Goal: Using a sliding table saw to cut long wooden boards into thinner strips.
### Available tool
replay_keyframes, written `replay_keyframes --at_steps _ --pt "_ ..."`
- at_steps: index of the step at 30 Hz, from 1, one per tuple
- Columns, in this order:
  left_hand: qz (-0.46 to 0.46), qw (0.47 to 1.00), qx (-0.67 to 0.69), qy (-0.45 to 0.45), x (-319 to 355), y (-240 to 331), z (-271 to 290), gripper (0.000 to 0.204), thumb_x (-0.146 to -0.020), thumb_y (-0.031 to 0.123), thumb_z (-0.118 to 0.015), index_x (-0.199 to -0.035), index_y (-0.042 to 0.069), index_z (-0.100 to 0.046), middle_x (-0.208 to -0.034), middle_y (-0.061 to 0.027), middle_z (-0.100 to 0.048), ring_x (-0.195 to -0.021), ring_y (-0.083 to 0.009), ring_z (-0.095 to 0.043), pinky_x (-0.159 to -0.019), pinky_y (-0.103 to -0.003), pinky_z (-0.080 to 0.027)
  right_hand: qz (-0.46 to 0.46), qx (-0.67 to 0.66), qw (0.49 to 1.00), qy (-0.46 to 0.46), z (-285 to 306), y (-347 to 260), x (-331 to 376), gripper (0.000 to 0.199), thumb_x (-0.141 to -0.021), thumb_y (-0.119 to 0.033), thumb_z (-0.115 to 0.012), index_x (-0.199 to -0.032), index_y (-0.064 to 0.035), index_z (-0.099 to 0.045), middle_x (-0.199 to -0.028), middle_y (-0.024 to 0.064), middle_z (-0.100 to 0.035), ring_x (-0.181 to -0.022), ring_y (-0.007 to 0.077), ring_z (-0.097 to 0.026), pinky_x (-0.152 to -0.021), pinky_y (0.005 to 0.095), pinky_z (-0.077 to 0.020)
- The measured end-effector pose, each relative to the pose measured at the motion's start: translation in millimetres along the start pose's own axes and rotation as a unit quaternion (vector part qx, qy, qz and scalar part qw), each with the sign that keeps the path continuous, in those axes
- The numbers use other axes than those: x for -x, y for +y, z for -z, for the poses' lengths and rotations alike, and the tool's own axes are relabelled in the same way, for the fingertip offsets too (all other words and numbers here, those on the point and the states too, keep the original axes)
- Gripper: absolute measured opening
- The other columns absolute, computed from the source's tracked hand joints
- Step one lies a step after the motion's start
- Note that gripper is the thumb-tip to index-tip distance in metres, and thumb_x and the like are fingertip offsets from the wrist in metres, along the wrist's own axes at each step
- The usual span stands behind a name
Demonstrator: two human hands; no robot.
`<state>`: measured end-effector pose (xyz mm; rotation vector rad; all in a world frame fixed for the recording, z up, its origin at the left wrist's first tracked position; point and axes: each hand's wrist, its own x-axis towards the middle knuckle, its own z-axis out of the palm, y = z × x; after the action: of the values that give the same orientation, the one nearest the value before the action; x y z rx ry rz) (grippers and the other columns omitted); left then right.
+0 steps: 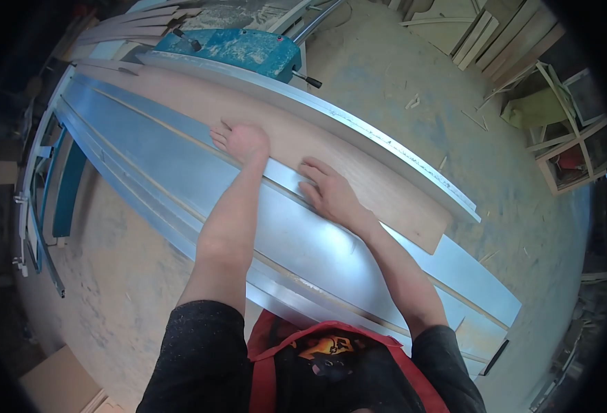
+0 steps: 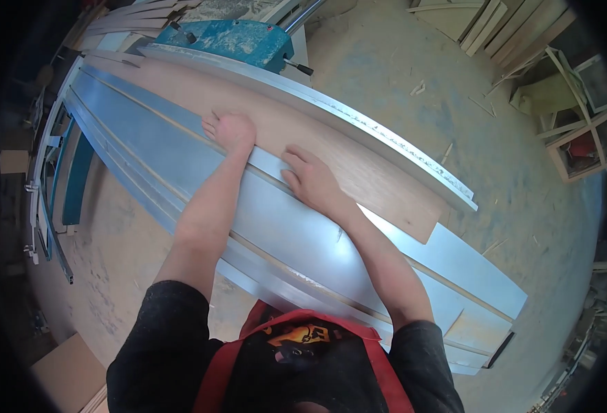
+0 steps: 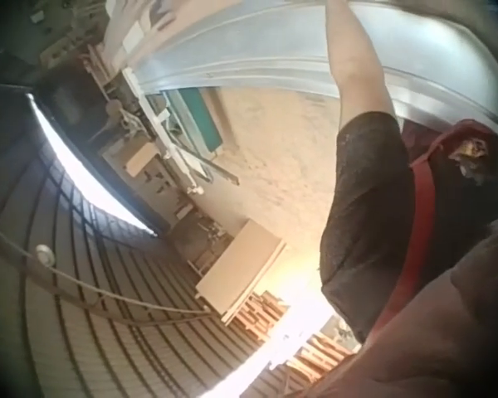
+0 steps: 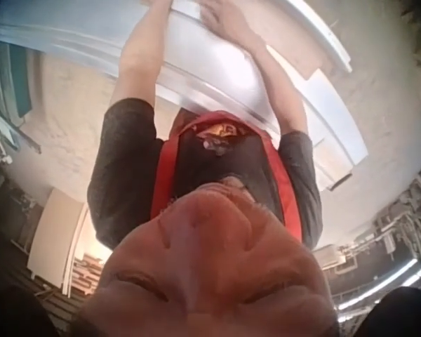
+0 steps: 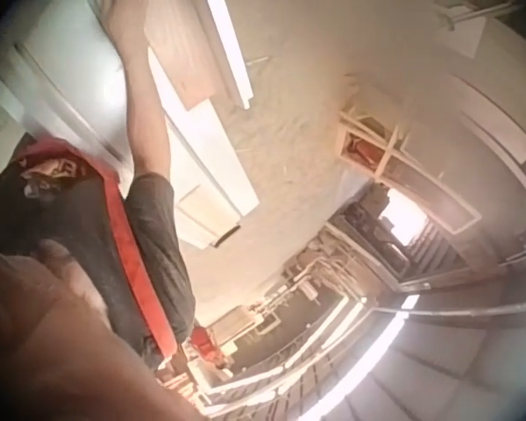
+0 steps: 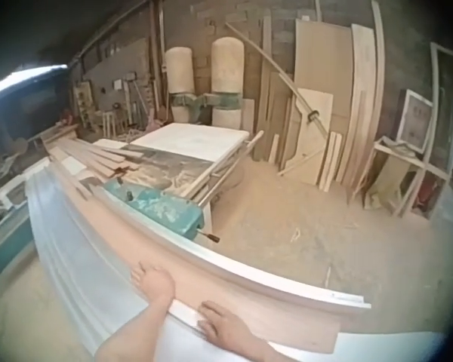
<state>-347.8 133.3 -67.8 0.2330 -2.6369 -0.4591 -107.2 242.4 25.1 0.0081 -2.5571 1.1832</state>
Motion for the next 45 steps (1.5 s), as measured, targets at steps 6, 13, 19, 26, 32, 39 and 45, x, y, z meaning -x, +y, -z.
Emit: replay_keyframes --at_steps 6,13,19,26,32,39,45 --pt "-0.033 0.999 0.008 0.008 -46.6 -21.2 -14.4 0.063 -0.095 0.031 -0.054 -0.144 -0.009 -0.047 -0.148 -0.0325 -0.047 -0.144 -0.0464 -0.037 -0.123 -0.052 -0.023 -0.400 0.061 0.905 0.133 111.2 19.5 180.7 0.033 -0.099 -0.024 -0.067 -0.091 0.0073 -0.072 -0.072 0.0140 -0.071 -0.066 0.0167 -0.065 -0.068 0.0346 -0.0530" --pt "-0.038 0.999 -0.027 -0.009 -122.2 -71.6 -37.6 0.070 -0.091 0.035 -0.059 -0.144 -0.009 -0.047 -0.151 -0.0286 -0.045 -0.145 -0.0453 -0.036 -0.123 -0.051 -0.022 -0.437 0.130 0.888 0.062 73.4 3.5 166.4 0.040 -0.099 -0.031 -0.068 -0.086 0.0068 -0.070 -0.069 0.0175 -0.069 -0.064 0.0240 -0.067 -0.065 0.0402 -0.0517" --pt "-0.016 0.999 -0.037 0.005 -190.0 -99.8 -49.2 0.072 -0.091 0.036 -0.062 -0.144 -0.009 -0.047 -0.150 -0.0278 -0.046 -0.144 -0.0430 -0.038 -0.123 -0.051 -0.022 -0.360 0.203 0.911 -0.001 17.5 -17.6 93.8 0.039 -0.098 -0.031 -0.070 -0.082 0.0043 -0.067 -0.067 0.0237 -0.065 -0.061 0.0372 -0.065 -0.061 0.0433 -0.0504" --pt "-0.003 1.000 -0.009 -0.001 -224.0 -155.2 -27.9 0.064 -0.094 0.032 -0.058 -0.145 -0.004 -0.049 -0.153 -0.0269 -0.043 -0.145 -0.0405 -0.038 -0.122 -0.051 -0.024 -0.304 0.246 0.920 -0.018 -21.2 -55.7 79.9 0.037 -0.098 -0.030 -0.070 -0.081 0.0026 -0.067 -0.064 0.0230 -0.063 -0.058 0.0386 -0.064 -0.057 0.0439 -0.0494" --pt "-0.138 0.985 0.064 -0.076 -314.5 -210.6 2.1 0.059 -0.092 0.025 -0.058 -0.144 -0.002 -0.049 -0.155 -0.0173 -0.046 -0.146 -0.0351 -0.038 -0.123 -0.051 -0.021 -0.296 0.236 0.925 0.010 -68.1 -78.9 -6.4 0.037 -0.098 -0.031 -0.070 -0.079 0.0018 -0.067 -0.062 0.0226 -0.063 -0.057 0.0394 -0.065 -0.056 0.0447 -0.0492" --pt "-0.096 0.992 0.015 -0.078 -317.1 -194.9 64.7 0.062 -0.088 0.019 -0.061 -0.146 0.000 -0.047 -0.150 -0.0148 -0.050 -0.142 -0.0314 -0.043 -0.119 -0.055 -0.029 -0.262 0.239 0.935 0.008 -64.0 -117.8 -30.1 0.039 -0.098 -0.031 -0.070 -0.078 0.0024 -0.067 -0.062 0.0226 -0.062 -0.056 0.0392 -0.063 -0.057 0.0451 -0.0487" --pt "-0.103 0.994 0.011 -0.047 -383.8 -248.7 -32.0 0.063 -0.087 0.020 -0.063 -0.144 -0.002 -0.048 -0.149 -0.0151 -0.050 -0.141 -0.0316 -0.043 -0.118 -0.055 -0.030 -0.250 0.259 0.933 0.003 -132.8 -112.0 -92.4 0.037 -0.096 -0.031 -0.072 -0.076 -0.0001 -0.067 -0.062 0.0207 -0.064 -0.055 0.0387 -0.065 -0.055 0.0457 -0.0502"
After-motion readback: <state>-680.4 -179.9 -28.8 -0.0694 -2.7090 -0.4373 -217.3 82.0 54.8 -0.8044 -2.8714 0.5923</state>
